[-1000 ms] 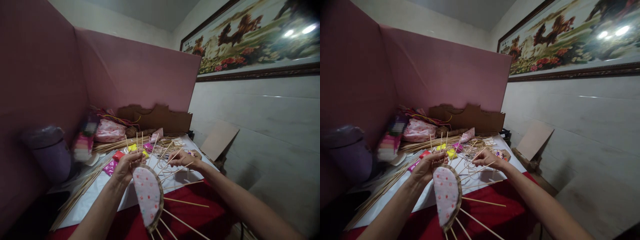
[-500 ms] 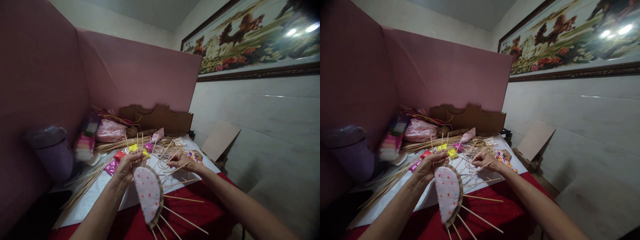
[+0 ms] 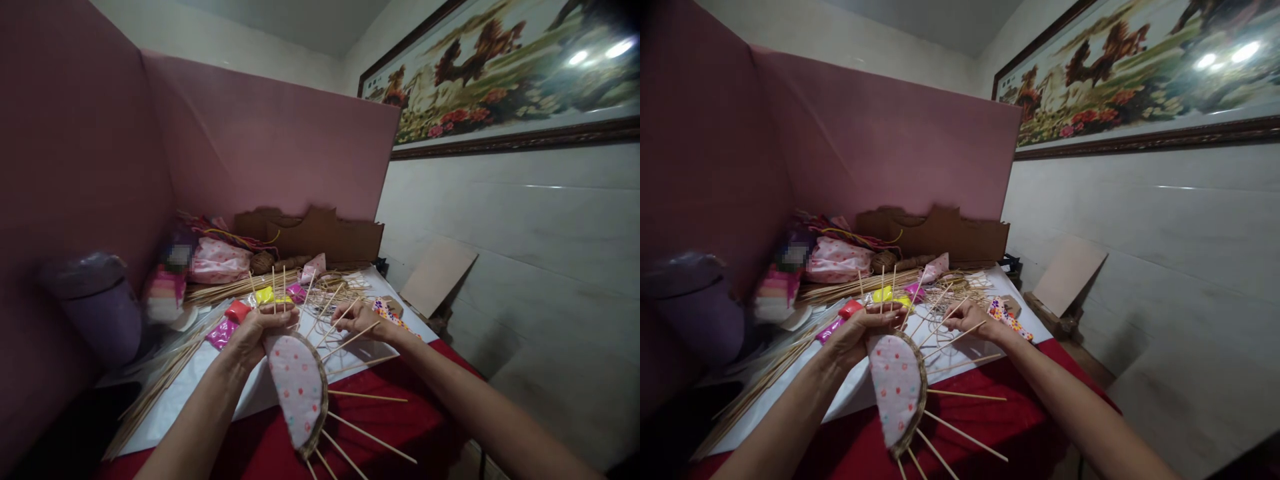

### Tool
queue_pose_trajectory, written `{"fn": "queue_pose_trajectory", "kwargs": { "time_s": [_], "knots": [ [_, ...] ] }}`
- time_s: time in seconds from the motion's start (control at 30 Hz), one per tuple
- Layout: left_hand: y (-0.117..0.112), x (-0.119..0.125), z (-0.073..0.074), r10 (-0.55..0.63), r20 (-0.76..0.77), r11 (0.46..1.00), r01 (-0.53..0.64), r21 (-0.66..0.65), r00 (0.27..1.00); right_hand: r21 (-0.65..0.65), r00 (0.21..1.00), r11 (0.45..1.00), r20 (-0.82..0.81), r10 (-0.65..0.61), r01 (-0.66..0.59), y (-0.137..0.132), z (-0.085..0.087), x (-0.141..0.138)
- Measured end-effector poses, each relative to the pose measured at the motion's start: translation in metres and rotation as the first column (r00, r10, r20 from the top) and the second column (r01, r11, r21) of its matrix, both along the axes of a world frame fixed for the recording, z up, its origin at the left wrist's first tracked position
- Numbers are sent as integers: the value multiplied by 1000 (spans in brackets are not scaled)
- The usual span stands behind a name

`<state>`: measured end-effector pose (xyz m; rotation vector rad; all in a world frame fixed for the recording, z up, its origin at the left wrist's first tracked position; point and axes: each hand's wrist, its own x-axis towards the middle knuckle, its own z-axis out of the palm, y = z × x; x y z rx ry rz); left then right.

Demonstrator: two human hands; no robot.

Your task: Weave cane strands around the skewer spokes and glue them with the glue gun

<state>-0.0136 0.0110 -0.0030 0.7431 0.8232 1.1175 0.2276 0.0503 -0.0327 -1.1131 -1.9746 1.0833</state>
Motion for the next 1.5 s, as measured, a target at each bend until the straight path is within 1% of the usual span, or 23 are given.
{"fn": "queue_pose_trajectory", "kwargs": {
  "time_s": [0.2,0.27,0.4,0.5,0.73,0.97,1.17,1.27,1.4,1.5],
  "knots": [
    [-6,-3,5,-157,44,988,157,10,987,10,1000,1000,-14,-5,5,3,-5,2],
    [-7,-4,5,-183,45,983,183,0,982,19,1000,1000,-20,-12,12,4,-7,3],
    [-5,-6,4,-222,55,975,221,20,973,40,998,998,-40,-38,39,6,-10,5],
    [-4,-6,3,-217,48,976,216,24,975,53,996,996,-58,-63,66,6,-11,6],
    [-1,-8,1,-195,27,981,195,22,980,84,987,987,-95,-128,136,8,-6,11],
    [-1,-8,1,-187,6,982,187,28,982,105,982,982,-127,-140,154,8,0,13],
    [-1,-8,1,-174,-1,985,174,3,985,176,967,958,-162,-198,226,14,4,19],
    [-1,-7,1,-174,-3,985,174,1,985,200,970,952,-124,-211,233,18,4,21],
    [-1,-6,1,-152,-13,988,152,-1,988,226,976,950,-22,-215,215,18,7,24],
    [0,-5,1,-144,-7,990,144,-3,990,254,961,933,44,-273,253,17,12,37]
  ]
}}
